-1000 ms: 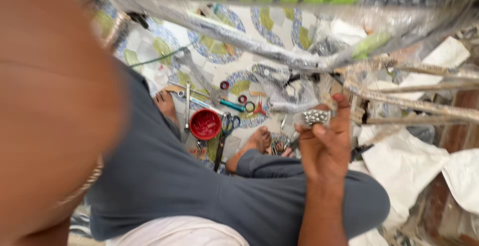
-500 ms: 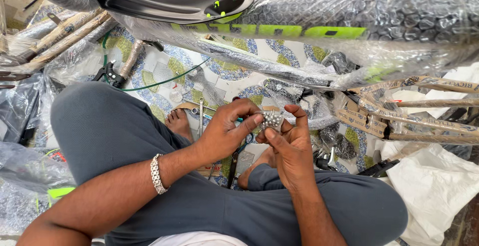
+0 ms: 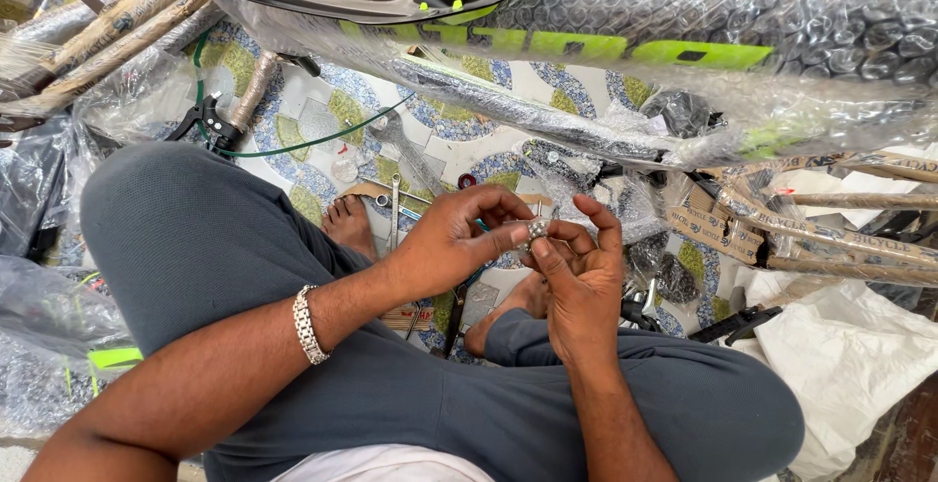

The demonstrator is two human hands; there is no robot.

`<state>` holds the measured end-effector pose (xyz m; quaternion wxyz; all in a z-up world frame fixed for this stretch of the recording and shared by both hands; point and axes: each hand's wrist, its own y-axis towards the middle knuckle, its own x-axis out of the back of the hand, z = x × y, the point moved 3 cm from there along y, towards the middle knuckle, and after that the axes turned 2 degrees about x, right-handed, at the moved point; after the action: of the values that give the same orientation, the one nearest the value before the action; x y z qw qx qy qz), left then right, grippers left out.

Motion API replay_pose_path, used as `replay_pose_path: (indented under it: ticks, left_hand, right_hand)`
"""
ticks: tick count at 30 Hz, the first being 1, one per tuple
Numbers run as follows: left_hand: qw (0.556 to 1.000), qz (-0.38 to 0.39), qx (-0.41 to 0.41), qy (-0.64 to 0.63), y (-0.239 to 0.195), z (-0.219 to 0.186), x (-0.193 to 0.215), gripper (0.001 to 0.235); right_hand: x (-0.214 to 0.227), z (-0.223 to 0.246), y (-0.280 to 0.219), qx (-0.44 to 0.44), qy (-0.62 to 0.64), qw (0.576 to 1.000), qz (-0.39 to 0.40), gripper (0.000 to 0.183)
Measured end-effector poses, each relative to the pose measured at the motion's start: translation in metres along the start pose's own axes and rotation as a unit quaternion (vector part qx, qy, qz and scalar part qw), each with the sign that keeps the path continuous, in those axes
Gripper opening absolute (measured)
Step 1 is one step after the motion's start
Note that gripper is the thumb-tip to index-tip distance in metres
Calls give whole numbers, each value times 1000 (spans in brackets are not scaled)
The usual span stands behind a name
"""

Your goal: The person sits on the floor and assembles a bicycle hub by hand, placing small metal balls into a red hub component. They then use a wrench to tighten a part of the bicycle crankset.

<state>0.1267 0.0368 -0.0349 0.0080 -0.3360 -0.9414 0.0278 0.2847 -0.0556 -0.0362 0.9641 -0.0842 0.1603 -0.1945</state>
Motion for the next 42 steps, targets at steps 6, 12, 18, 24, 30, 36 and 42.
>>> replay_pose_path:
  ticks: [6,12,18,24,30,36,42]
  left_hand:
    - [992,34,90,-81,-4,16,-5,22]
    - [998,24,54,27,-5,20,-6,22]
    - [997,20,53,52,-6,18,-10,29]
    - [997,28,36,65,-9,21,-14,34]
    - [981,100,113,-119,-6,36,-17,47]
    - [978,110,106,-141,-7,39,-19,51]
    - [989,105,100,7,-6,26,-15,46]
  right_hand:
    - [-6,6,-1,10,-114,993,39,68]
    - [2,9,0,33,-163,985,35,61]
    - [2,10,-2,74,-198,977,41,59]
    - [3,10,-3,52,-170,984,33,60]
    - [10,5,0,-24,-70,997,-8,62]
    - [16,1,1,-37,-72,996,-23,64]
    - [13,2,1,-27,-73,997,-19,63]
